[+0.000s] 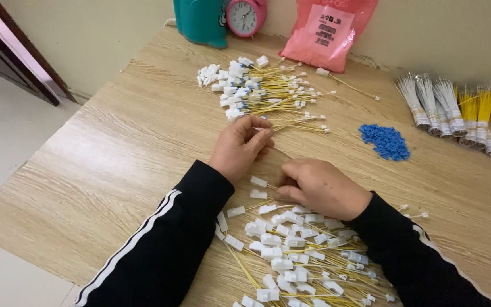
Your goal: Assembling small electrical connectors by manually inserting pins into plastic housings.
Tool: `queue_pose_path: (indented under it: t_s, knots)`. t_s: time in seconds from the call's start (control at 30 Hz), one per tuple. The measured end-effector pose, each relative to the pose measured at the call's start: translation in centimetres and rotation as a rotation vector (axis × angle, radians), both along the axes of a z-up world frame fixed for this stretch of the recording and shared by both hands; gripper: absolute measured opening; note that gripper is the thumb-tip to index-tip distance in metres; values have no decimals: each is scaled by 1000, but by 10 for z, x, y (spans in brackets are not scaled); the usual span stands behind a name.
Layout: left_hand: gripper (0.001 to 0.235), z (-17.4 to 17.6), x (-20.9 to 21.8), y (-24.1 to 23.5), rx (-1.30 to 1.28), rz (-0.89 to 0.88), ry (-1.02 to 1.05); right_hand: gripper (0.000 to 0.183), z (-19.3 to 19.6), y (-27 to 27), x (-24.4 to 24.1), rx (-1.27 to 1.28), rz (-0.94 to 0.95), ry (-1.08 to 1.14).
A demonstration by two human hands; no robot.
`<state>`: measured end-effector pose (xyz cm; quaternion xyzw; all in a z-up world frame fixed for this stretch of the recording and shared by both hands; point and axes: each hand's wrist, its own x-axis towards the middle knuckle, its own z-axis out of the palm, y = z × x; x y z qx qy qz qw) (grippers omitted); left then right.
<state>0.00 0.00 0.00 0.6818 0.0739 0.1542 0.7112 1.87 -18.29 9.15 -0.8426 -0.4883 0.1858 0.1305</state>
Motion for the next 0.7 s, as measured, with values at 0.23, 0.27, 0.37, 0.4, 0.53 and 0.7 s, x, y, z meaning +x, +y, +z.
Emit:
queue_pose_path:
  t_s: [0.23,0.27,0.37,0.4,0.53,0.7]
  knots:
    - [15,2,-5,-1,-1,-87,-8,28,-15,0,11,-26,47,-134]
    - [16,8,-10,-1,36,-101,-4,30,-17,-1,14,-11,47,-141]
    - [20,27,-19,-5,116,-178,-36,32,1,-9,18,54,-32,-119]
    - [22,33,-23,-4,161,-200,-56,32,11,-11,17,115,-70,-77]
    - [24,37,-30,-17,84,-245,-85,22,13,-23,30,223,-174,154]
    - [38,31,-29,-18,-29,-241,-92,19,12,-29,38,292,-202,495]
